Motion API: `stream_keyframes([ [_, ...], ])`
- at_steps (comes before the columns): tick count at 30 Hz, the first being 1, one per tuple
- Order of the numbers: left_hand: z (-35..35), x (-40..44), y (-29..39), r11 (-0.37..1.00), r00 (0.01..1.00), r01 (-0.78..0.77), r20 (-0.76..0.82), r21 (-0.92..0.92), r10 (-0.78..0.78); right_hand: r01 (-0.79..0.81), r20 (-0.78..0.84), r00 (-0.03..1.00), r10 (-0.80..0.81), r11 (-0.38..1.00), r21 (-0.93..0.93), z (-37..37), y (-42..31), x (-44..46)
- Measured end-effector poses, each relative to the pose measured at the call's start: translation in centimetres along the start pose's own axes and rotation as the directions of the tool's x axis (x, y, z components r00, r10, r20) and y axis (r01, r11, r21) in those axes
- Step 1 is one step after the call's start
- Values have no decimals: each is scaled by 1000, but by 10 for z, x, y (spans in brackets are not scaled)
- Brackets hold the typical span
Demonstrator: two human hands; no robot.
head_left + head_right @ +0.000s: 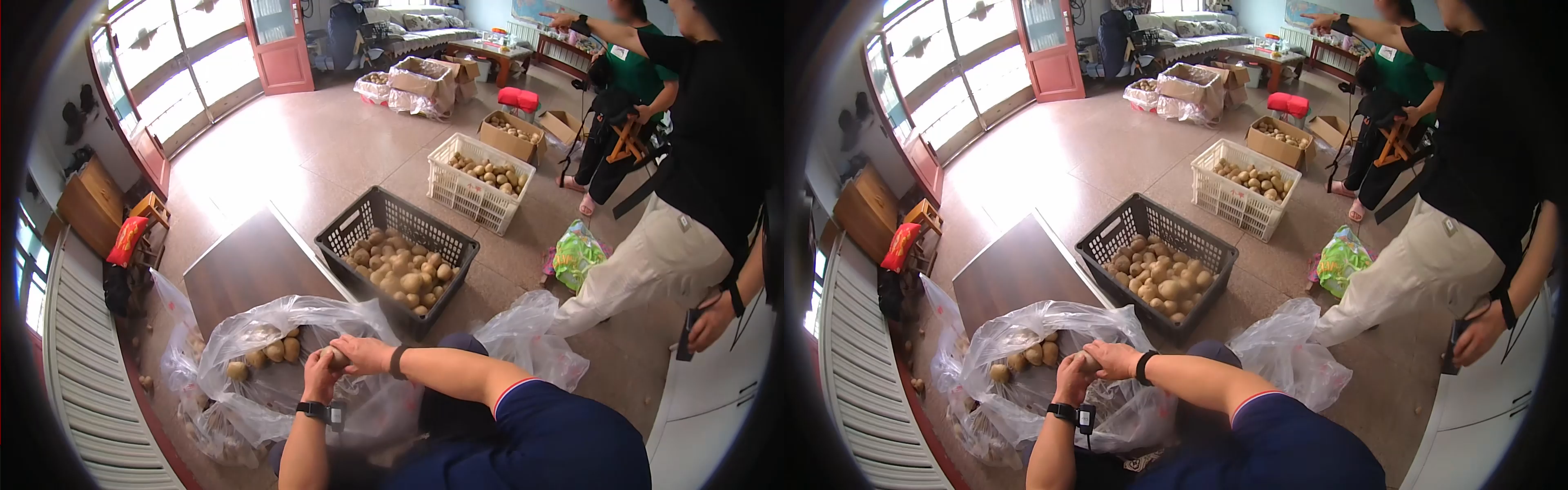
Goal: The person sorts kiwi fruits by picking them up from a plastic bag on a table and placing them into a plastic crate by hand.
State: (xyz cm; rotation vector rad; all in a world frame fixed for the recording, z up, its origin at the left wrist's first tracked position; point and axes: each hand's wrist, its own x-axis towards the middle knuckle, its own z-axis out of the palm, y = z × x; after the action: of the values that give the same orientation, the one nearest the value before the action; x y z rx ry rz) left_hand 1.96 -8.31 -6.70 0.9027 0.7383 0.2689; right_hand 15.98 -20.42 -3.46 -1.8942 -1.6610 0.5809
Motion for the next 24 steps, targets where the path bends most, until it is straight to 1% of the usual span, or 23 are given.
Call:
stream_keyframes([
  [1, 1, -1, 0, 1000, 1000, -8, -1, -4, 8, -22, 11, 1000, 22, 1000, 13, 0, 0, 0],
  [3, 4, -2, 1, 999, 999, 32, -43, 31, -31, -30, 18, 999, 30, 999, 18, 0, 2, 1],
  [6, 4, -2, 1, 999, 998, 42, -37, 31, -41, -58, 28, 998, 57, 997, 41, 4, 8, 1],
  [8, 1, -2, 0, 998, 998, 45, -39, 37, -43, -40, -31, 999, 43, 996, 73, 10, 13, 2],
  [10, 0, -2, 0, 998, 999, 52, -2, 22, -52, -33, -48, 998, 36, 997, 74, 13, 16, 3],
  [12, 1, -3, 0, 999, 999, 38, -3, 33, -38, -21, -66, 997, 26, 997, 71, 12, 15, 3],
  [14, 4, -3, 3, 999, 1000, 19, -4, 44, -18, -85, -21, 996, 89, 985, 149, 7, 12, 3],
  [15, 3, -4, 3, 1000, 1000, 12, 20, 13, -12, -80, -22, 996, 84, 986, 147, 7, 14, 4],
  [17, 2, -4, 2, 1000, 999, 0, 44, -18, 1, -107, 36, 994, 103, 978, 176, 8, 17, 6],
  [21, 4, -6, 1, 1000, 998, -9, 66, -6, 10, -104, 27, 995, 101, 979, 175, 13, 21, 8],
  [23, 4, -6, 1, 1000, 998, -11, 69, 9, 11, -34, -64, 997, 43, 990, 138, 13, 22, 7],
  [24, 6, -8, 2, 1000, 997, -13, 78, 16, 11, -32, -65, 997, 41, 990, 138, 13, 21, 6],
])
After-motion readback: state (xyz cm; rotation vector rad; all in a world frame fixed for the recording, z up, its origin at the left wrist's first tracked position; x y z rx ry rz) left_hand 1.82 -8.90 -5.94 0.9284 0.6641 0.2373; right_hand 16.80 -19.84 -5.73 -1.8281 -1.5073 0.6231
